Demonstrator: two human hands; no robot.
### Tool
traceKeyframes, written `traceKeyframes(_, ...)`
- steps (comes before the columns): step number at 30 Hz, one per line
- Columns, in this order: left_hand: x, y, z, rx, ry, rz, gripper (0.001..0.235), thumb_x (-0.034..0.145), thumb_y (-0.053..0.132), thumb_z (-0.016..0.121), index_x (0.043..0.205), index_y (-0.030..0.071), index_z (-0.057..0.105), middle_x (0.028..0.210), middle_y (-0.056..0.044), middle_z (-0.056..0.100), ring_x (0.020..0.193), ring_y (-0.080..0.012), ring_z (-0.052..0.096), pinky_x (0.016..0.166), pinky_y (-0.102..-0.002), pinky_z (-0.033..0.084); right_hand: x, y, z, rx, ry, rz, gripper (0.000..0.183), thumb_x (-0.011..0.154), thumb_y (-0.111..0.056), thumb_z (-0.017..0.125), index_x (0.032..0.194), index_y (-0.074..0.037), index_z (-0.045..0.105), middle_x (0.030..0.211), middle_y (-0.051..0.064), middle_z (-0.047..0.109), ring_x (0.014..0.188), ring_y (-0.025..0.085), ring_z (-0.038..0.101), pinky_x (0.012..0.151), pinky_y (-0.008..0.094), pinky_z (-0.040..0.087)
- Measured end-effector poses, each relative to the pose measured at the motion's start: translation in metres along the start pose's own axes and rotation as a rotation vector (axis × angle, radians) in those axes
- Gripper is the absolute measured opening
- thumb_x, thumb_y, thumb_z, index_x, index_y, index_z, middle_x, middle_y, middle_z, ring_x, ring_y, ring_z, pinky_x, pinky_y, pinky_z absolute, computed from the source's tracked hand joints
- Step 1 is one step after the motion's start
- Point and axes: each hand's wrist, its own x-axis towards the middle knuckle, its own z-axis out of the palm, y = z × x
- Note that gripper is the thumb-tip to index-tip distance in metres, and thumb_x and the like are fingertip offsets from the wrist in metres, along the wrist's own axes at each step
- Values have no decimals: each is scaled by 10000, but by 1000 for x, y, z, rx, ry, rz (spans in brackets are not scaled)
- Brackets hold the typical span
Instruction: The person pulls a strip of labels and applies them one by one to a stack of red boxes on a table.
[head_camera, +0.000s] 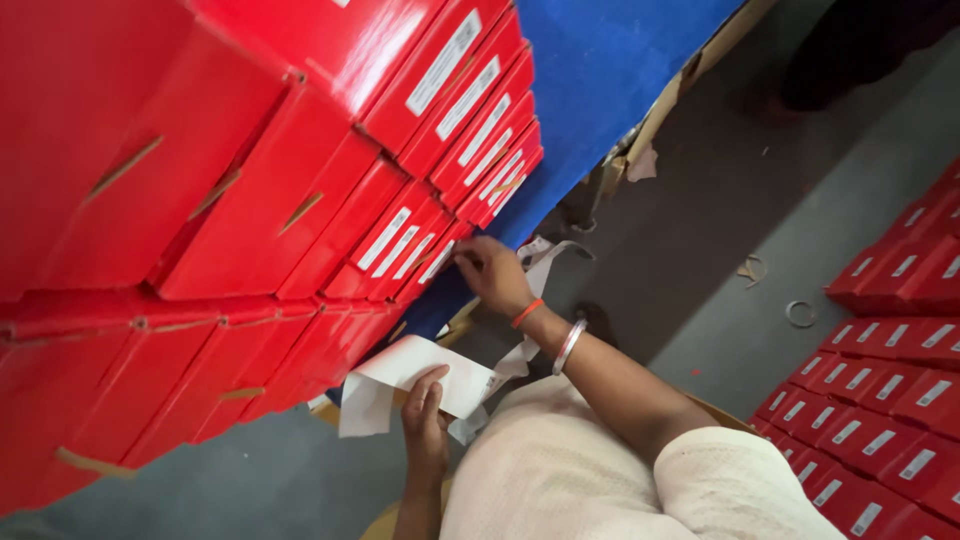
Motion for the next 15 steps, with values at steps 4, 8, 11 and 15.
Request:
traceKeyframes(4, 4, -7, 11, -45, -42, 35, 410, 1015, 257, 579, 1288, -44, 635, 1257, -141, 639, 1099, -231, 665, 915, -371, 569, -5, 18, 7, 19, -60, 6, 175, 951, -118, 695, 1105, -37, 719, 1030, 128, 754, 920, 258, 743, 790, 353, 575)
traceKeyframes(8, 2, -10, 13, -71, -19, 5, 401, 1008, 246, 579, 1282, -42, 632, 1248, -133, 635, 1086, -233, 666, 897, -389, 576, -6, 32, 17, 689, -26, 300, 238, 1025, -103, 641, 1240, -2, 633, 1114, 104, 732, 1005, 211, 710, 795, 348, 571)
traceKeyframes(11, 5, -9, 19, -61, 1, -12, 397, 990, 241, 582, 1274, -32, 632, 1246, -120, 633, 1084, -225, 668, 889, -398, 586, -4, 36, 15, 991, -16, 469, 306, 999, -76, 593, 1300, -24, 605, 1205, 69, 725, 1089, 186, 717, 846, 336, 586)
traceKeyframes(15, 7, -10, 23, -52, -2, 2, 398, 996, 245, 585, 1276, -34, 635, 1259, -128, 631, 1103, -230, 661, 916, -396, 580, -7, 32, 14, 1147, 17, 620, 304, 1009, -53, 555, 1307, -16, 594, 1241, 91, 708, 1141, 207, 703, 912, 348, 586)
